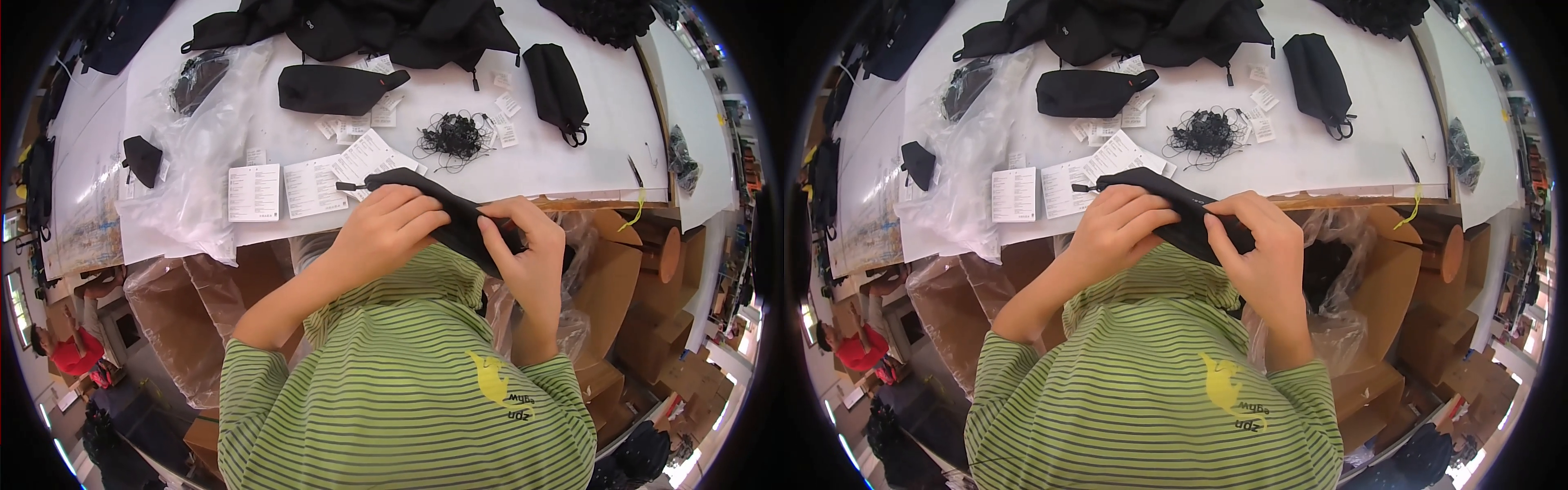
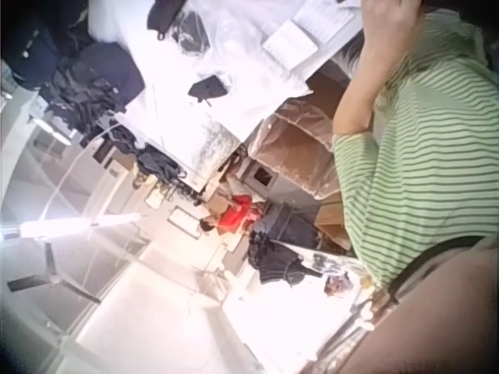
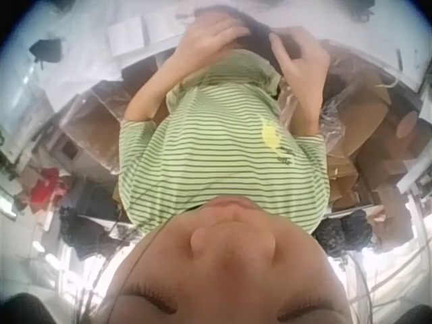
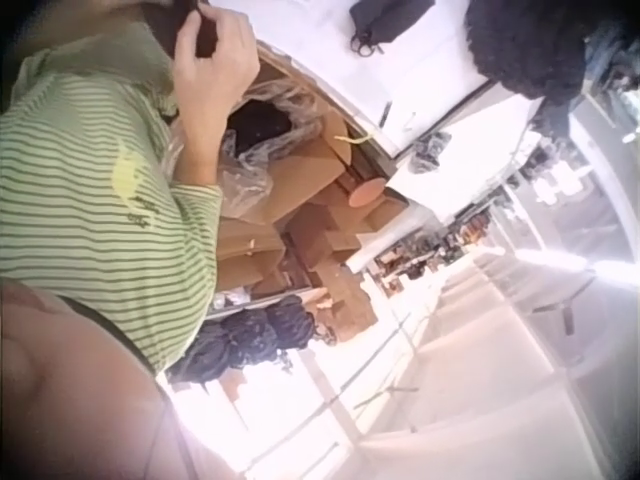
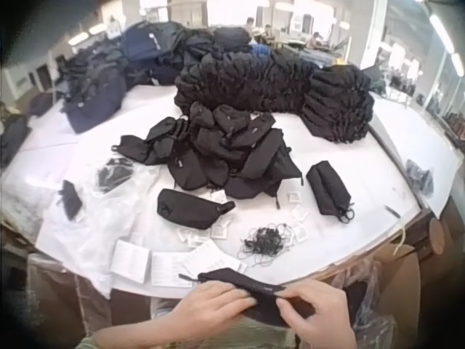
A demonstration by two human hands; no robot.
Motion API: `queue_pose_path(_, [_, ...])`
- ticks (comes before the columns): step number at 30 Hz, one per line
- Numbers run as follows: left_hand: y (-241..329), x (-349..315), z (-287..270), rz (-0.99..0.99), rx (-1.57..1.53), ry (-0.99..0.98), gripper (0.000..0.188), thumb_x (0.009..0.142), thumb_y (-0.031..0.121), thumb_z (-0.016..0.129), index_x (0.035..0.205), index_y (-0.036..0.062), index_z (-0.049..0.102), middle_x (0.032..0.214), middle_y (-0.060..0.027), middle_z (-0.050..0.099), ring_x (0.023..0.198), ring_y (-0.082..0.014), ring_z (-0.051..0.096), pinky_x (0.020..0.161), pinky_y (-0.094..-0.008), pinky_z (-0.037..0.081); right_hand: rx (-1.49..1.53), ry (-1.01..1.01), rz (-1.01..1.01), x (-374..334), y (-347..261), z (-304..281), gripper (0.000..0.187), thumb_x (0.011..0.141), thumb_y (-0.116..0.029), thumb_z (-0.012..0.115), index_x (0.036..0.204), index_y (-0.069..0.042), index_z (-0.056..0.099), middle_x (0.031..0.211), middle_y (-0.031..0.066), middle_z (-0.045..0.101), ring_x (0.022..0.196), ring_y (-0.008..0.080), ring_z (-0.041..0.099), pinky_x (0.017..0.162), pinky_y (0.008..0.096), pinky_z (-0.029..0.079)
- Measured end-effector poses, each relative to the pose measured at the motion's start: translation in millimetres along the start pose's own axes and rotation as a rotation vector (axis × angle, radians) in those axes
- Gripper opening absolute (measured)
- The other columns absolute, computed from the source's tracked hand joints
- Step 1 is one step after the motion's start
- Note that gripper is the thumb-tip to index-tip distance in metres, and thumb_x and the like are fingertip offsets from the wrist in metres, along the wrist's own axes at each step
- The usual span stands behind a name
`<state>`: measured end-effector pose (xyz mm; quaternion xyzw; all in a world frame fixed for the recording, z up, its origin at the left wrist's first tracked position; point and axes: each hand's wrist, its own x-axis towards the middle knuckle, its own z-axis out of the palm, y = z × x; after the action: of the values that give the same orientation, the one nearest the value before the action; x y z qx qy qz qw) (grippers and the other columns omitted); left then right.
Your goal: Packing small black pouches into larger bags, adding instruction cards and silica gel packets.
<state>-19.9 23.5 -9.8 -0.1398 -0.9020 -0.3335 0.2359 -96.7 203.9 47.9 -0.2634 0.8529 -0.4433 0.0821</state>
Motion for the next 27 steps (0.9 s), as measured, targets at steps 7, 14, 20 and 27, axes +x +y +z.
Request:
queue_pose_path(7, [1, -6, 2, 0.018, -0.064, 0.001, 0.038, 0.055, 0.002, 0.07, 0.092, 0.0045, 0.063, 0.086, -0.0062, 0.061, 0.078, -0.0245, 0.058, 0.066, -0.0346, 0.047, 0.015, -0.037, -0.058, -3, 1, 4, 0.009, 0.076, -0.004, 0.068, 0.084, -0.001, 0.065, 0.075, 0.0082, 0.062, 0.065, 0.0193, 0.06, 0.058, 0.0263, 0.046])
queue_pose_path(14, [-2, -4, -3, -0.024, -0.028, 0.065, 0.033, 0.056, -0.003, 0.069, 0.088, 0.0015, 0.061, 0.081, -0.0085, 0.061, 0.072, -0.0258, 0.058, 0.061, -0.0344, 0.046, 0.542, -0.156, 0.065, 4, 22, 0, 0.045, 0.072, -0.011, 0.075, 0.113, -0.002, 0.057, 0.109, 0.0086, 0.061, 0.099, 0.0186, 0.057, 0.087, 0.0296, 0.043])
queue_pose_path(20, [-5, -18, -17, -0.439, -0.193, -0.013, 0.017, 0.071, 0.001, 0.07, 0.086, 0.0017, 0.061, 0.079, -0.0094, 0.06, 0.073, -0.0275, 0.057, 0.063, -0.0333, 0.046, 0.45, -0.426, 0.26, -30, 74, 23, 0.086, 0.066, -0.013, 0.082, 0.137, -0.003, 0.035, 0.121, 0.0105, 0.054, 0.113, 0.0208, 0.051, 0.097, 0.0346, 0.039])
queue_pose_path(27, [-19, -57, -22, -0.933, -0.561, -0.306, 0.028, 0.081, 0.022, 0.069, 0.093, -0.001, 0.06, 0.082, -0.0092, 0.063, 0.077, -0.016, 0.058, 0.074, -0.0296, 0.045, 0.634, -0.457, 0.483, -47, 104, 62, 0.051, 0.075, -0.007, 0.068, 0.122, 0.001, 0.052, 0.108, 0.0057, 0.061, 0.099, 0.0132, 0.057, 0.088, 0.0274, 0.044])
